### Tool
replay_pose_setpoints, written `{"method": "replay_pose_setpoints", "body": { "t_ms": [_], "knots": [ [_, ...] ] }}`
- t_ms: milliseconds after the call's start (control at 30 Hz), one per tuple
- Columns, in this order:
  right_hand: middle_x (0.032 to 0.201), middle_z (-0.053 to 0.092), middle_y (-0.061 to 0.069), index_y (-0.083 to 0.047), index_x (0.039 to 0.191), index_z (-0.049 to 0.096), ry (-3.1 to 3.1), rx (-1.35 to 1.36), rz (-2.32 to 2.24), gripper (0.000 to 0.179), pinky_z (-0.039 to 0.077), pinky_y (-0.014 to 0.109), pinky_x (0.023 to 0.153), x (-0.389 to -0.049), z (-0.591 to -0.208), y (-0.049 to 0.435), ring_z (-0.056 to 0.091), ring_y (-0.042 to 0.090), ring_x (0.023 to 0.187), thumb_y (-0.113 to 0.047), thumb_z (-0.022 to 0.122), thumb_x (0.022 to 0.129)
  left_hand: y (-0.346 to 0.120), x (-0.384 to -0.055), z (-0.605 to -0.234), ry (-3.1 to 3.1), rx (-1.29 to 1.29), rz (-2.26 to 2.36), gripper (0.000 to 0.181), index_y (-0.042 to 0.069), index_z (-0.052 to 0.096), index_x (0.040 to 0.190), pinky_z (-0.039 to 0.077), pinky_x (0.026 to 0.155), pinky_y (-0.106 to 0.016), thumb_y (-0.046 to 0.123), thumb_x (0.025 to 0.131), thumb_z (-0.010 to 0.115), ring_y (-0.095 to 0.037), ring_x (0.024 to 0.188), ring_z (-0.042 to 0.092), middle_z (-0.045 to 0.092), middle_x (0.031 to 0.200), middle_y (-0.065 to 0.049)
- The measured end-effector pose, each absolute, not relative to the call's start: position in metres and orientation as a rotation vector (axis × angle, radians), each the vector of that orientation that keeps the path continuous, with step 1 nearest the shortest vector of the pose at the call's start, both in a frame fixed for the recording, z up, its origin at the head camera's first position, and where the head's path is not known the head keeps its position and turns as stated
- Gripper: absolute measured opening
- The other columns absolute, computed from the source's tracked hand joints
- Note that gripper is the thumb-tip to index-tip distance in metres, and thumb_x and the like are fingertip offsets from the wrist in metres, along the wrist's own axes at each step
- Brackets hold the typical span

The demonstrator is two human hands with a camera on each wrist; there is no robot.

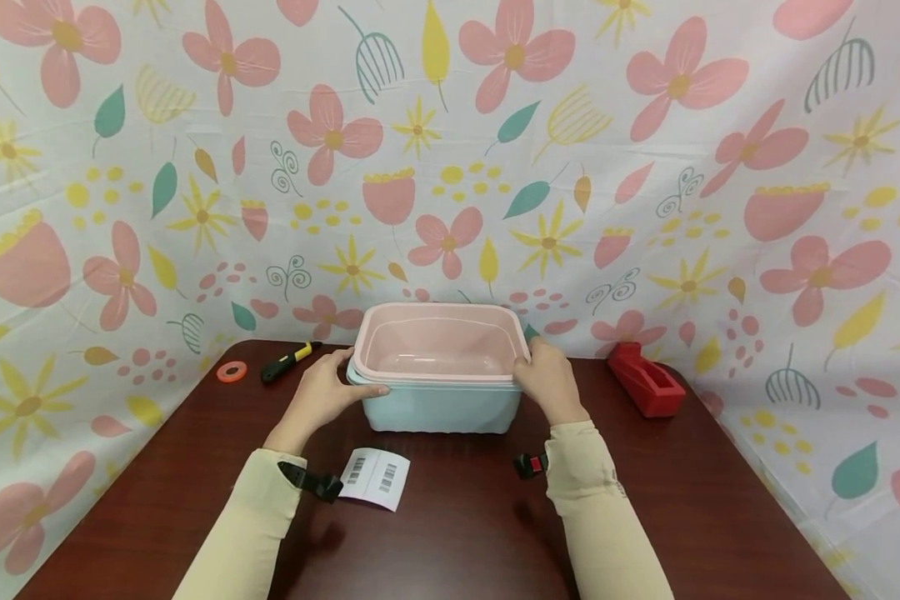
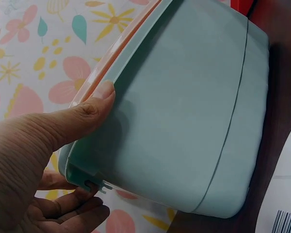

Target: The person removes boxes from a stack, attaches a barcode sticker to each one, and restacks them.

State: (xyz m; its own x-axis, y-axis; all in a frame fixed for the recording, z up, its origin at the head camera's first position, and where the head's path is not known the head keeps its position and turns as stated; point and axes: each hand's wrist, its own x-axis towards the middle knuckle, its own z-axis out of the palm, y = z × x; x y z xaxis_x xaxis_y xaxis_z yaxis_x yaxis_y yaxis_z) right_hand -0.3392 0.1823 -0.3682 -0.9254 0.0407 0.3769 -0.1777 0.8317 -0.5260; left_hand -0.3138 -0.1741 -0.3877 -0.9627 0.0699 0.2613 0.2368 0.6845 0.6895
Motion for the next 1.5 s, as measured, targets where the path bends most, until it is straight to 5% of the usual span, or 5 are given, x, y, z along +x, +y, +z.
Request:
{"method": "replay_pose_setpoints", "body": {
  "t_ms": [333,767,1100,1500],
  "knots": [
    [0.067,0.052,0.014,-0.006,0.077,0.049,-2.579,0.081,0.794,0.013,0.04,0.04,0.053,-0.338,-0.37,0.18,0.049,0.029,0.06,-0.013,0.049,0.088,-0.173,-0.312,-0.39,-2.679,-0.239,-1.137,0.107,0.006,0.048,0.147,0.042,0.104,-0.058,0.067,0.067,0.084,-0.037,0.131,0.048,0.054,0.141,-0.017],
    [0.078,0.055,0.013,-0.003,0.101,0.055,-2.415,0.051,1.067,0.024,0.044,0.041,0.061,-0.336,-0.361,0.171,0.055,0.032,0.069,-0.025,0.049,0.095,-0.175,-0.317,-0.387,-2.674,-0.248,-1.149,0.105,0.007,0.05,0.144,0.042,0.103,-0.056,0.067,0.066,0.084,-0.035,0.129,0.05,0.056,0.137,-0.015],
    [0.071,0.055,0.006,-0.004,0.1,0.058,-2.044,0.126,1.385,0.016,0.037,0.026,0.046,-0.325,-0.347,0.164,0.047,0.016,0.053,-0.018,0.056,0.095,-0.175,-0.318,-0.389,-2.646,-0.223,-1.225,0.103,0.009,0.049,0.142,0.047,0.097,-0.052,0.064,0.064,0.088,-0.03,0.122,0.054,0.057,0.136,-0.011],
    [0.065,0.057,0.001,-0.001,0.092,0.061,-1.801,0.124,1.41,0.01,0.037,0.02,0.049,-0.306,-0.314,0.19,0.048,0.005,0.053,-0.01,0.064,0.094,-0.188,-0.319,-0.385,-2.624,-0.239,-1.234,0.098,0.004,0.05,0.142,0.048,0.096,-0.053,0.054,0.068,0.089,-0.033,0.119,0.057,0.057,0.135,-0.016]
  ]
}}
